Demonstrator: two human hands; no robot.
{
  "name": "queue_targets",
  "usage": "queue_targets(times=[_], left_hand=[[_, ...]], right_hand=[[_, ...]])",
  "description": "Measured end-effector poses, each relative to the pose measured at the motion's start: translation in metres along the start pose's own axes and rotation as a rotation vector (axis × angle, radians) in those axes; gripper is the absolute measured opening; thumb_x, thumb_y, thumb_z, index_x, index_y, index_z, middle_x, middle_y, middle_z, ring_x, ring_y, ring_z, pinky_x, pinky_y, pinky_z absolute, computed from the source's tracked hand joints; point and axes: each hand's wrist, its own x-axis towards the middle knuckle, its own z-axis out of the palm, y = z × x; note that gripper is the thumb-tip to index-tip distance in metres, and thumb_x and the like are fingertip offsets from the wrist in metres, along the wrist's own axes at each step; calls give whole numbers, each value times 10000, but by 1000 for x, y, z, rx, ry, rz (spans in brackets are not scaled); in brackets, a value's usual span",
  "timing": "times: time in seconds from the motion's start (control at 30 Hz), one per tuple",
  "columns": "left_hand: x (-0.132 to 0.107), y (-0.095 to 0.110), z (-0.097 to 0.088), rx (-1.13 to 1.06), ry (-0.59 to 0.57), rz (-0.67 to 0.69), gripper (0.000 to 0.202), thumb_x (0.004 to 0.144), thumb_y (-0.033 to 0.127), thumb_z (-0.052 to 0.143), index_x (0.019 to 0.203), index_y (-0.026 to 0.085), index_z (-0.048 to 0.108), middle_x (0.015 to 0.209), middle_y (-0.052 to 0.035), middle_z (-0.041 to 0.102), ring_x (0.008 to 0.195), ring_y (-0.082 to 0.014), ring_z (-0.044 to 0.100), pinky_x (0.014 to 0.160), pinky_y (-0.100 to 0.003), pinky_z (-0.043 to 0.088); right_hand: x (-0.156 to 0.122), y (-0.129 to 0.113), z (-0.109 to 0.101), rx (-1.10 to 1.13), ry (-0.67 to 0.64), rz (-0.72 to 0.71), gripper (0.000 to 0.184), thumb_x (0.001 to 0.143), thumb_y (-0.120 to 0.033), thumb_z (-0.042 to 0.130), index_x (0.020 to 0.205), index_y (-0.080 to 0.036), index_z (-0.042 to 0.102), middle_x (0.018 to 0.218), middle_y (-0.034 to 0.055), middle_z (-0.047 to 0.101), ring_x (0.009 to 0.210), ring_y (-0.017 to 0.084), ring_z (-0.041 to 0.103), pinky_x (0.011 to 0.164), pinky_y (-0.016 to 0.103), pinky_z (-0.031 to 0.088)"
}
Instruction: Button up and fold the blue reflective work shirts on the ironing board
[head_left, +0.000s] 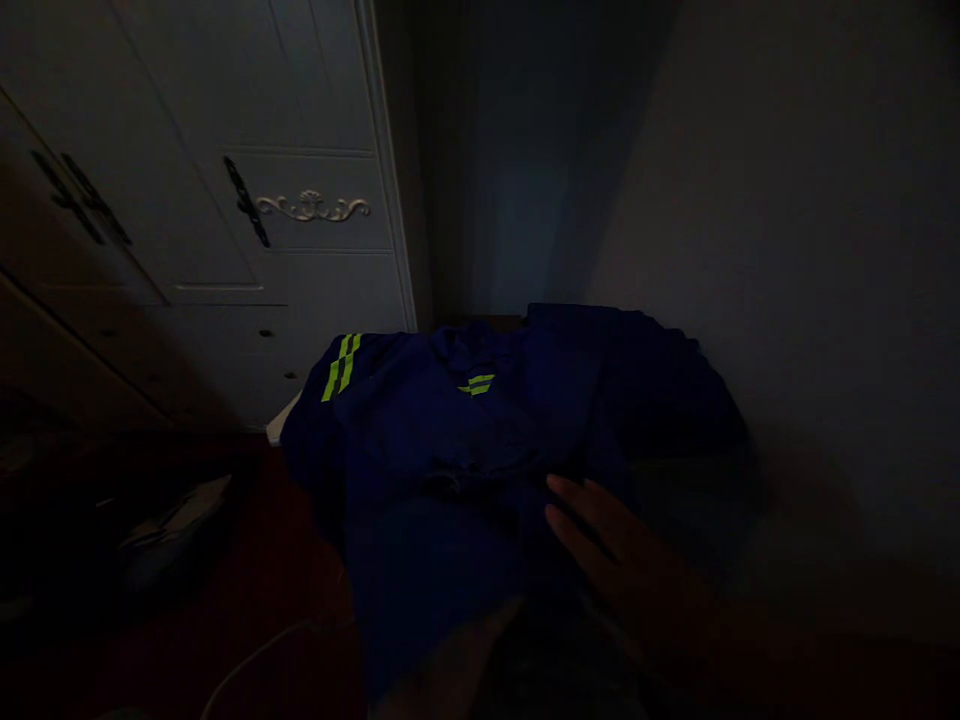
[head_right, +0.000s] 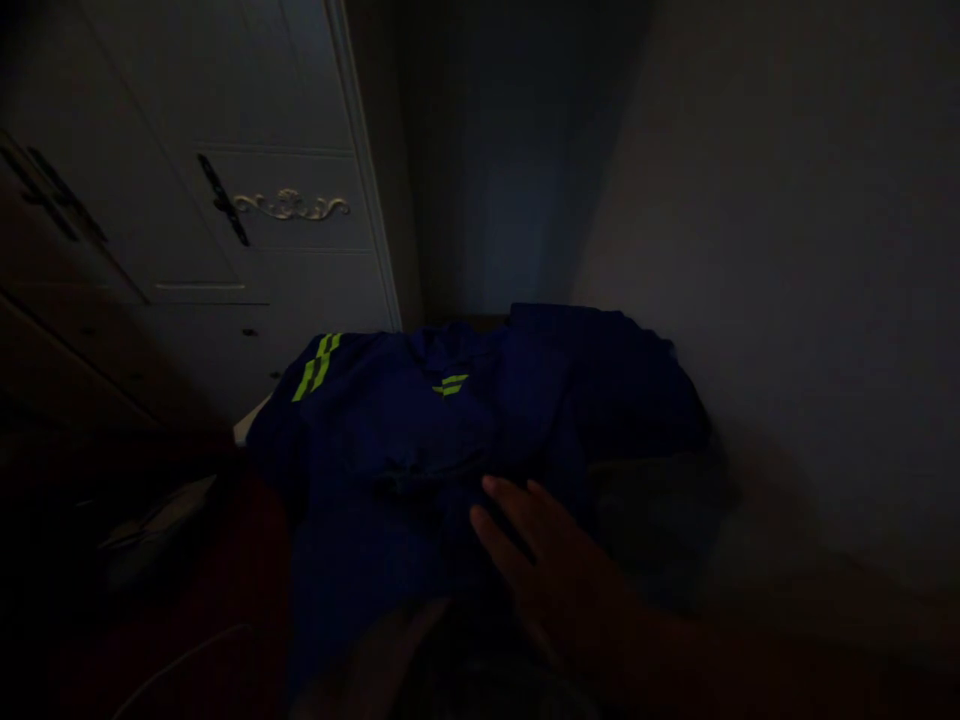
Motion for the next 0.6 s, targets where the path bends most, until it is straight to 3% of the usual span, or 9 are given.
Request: queue_targets(times=[0.1, 0.2, 0.27, 0.33, 0.43, 0.53, 0.6], left_hand=[[12, 10, -1, -89, -37, 39, 302, 921, 378, 485, 1124, 271, 681, 1240, -69, 643, 1174, -281, 574, 937, -440, 515], [21, 28, -4, -400, -24, 76, 422, 917, 372, 339, 1083, 283, 717, 1196, -62, 683, 1258, -301, 532, 994, -469, 481], [23, 39, -7, -585, 9, 98, 485, 912, 383, 279, 1171, 280, 676, 1272, -56, 648, 1306, -287, 492, 1017, -505, 454], [25, 45, -10, -679, 40, 121, 510, 904, 411, 264, 1249, 297, 622, 1356, -45, 592, 1328, -271, 471, 1020, -526, 446], [26, 40, -17, -775, 84, 152, 505, 890, 438, 279, 1234, 308, 624, 1349, -56, 595, 1315, -274, 485, 995, -547, 455], [22, 17, -25, -620, 28, 146, 462, 883, 433, 306, 1047, 274, 707, 1104, -98, 709, 1223, -302, 569, 911, -525, 496], [14, -4, -28, -477, -77, 96, 469, 887, 423, 296, 911, 239, 727, 902, -113, 728, 1114, -321, 639, 837, -517, 520]], right_hand=[[-23, 0, 31, -31, 109, 237, 913, 843, -182, 541, 1559, -135, -22, 1592, 187, 181, 1455, 348, 213, 1128, 588, 305], [-41, 7, 70, 58, 186, 519, 964, 868, -280, 550, 1544, -149, -123, 1596, 205, 135, 1450, 356, 225, 1103, 584, 343], [-53, 13, 90, 102, 242, 648, 924, 886, -261, 512, 1545, -175, -130, 1601, 199, 113, 1449, 355, 226, 1089, 570, 369], [-67, 22, 95, 130, 251, 693, 857, 881, -174, 465, 1560, -198, -58, 1607, 173, 117, 1448, 339, 239, 1090, 540, 385], [-90, 43, 69, 236, 75, 632, 729, 862, -122, 423, 1551, -209, 202, 1559, 134, 310, 1368, 291, 418, 1062, 470, 446], [-113, 68, 23, 333, -186, 518, 604, 831, -204, 485, 1431, -270, 480, 1411, 80, 535, 1196, 276, 599, 964, 433, 531], [-125, 78, 0, 290, -146, 573, 543, 744, -218, 549, 1267, -332, 643, 1293, 41, 635, 1051, 273, 678, 841, 399, 588]])
